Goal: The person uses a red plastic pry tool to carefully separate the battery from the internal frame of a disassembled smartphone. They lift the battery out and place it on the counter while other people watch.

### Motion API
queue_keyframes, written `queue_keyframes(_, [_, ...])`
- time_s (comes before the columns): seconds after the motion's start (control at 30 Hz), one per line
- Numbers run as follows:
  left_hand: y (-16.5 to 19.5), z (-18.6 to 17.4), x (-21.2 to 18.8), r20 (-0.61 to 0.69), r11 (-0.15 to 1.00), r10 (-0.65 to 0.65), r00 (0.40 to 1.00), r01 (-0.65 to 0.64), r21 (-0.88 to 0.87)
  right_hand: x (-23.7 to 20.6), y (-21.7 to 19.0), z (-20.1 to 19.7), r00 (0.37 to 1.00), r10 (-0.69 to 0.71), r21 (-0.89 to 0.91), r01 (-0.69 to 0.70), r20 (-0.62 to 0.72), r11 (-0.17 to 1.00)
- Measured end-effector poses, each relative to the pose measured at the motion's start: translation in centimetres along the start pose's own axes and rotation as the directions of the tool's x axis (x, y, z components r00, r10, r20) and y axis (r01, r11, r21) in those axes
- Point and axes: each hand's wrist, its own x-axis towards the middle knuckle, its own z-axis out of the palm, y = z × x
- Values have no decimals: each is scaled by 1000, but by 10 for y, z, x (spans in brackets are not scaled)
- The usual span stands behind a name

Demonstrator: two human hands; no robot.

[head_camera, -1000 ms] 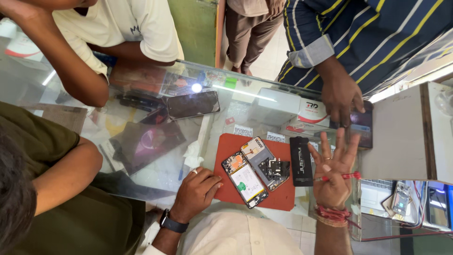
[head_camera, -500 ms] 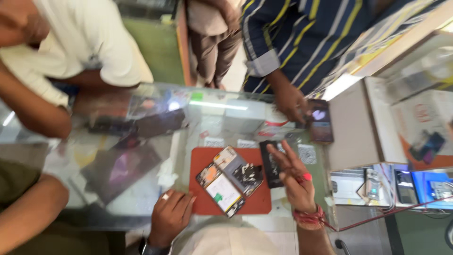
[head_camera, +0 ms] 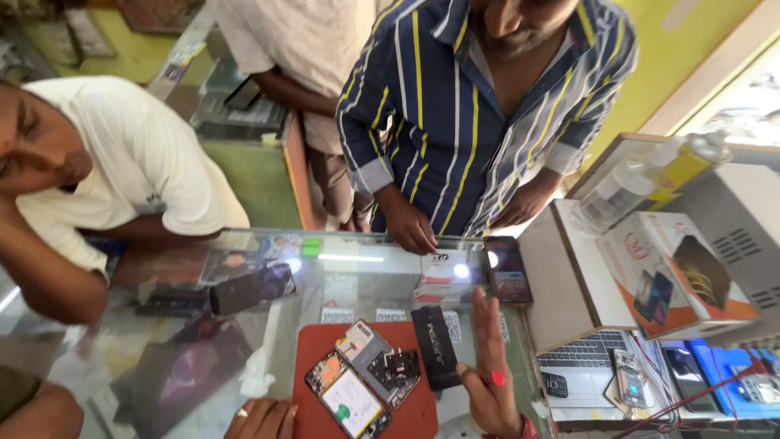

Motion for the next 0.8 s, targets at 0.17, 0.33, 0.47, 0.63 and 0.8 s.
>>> queue_keyframes(0.17, [21,-12,14,-20,998,-60,998,61,8,-5,20,-13,988,152,21,-152,5,988])
queue_keyframes(0.33, [30,-25,25,-24,997,-71,997,71,-13,-6,16,-1,997,75,-18,-74,33,997])
queue_keyframes(0.47, [21,-30,28,-19,993,-90,996,88,-74,-1,15,19,992,126,-54,-125,19,991])
queue_keyframes(0.63, [9,-43,30,-6,989,-62,998,60,-135,-9,26,57,971,233,-49,-236,-53,971])
queue_keyframes(0.8, [-4,-61,32,68,979,-45,997,58,-197,-16,57,102,929,336,-379,-258,156,889])
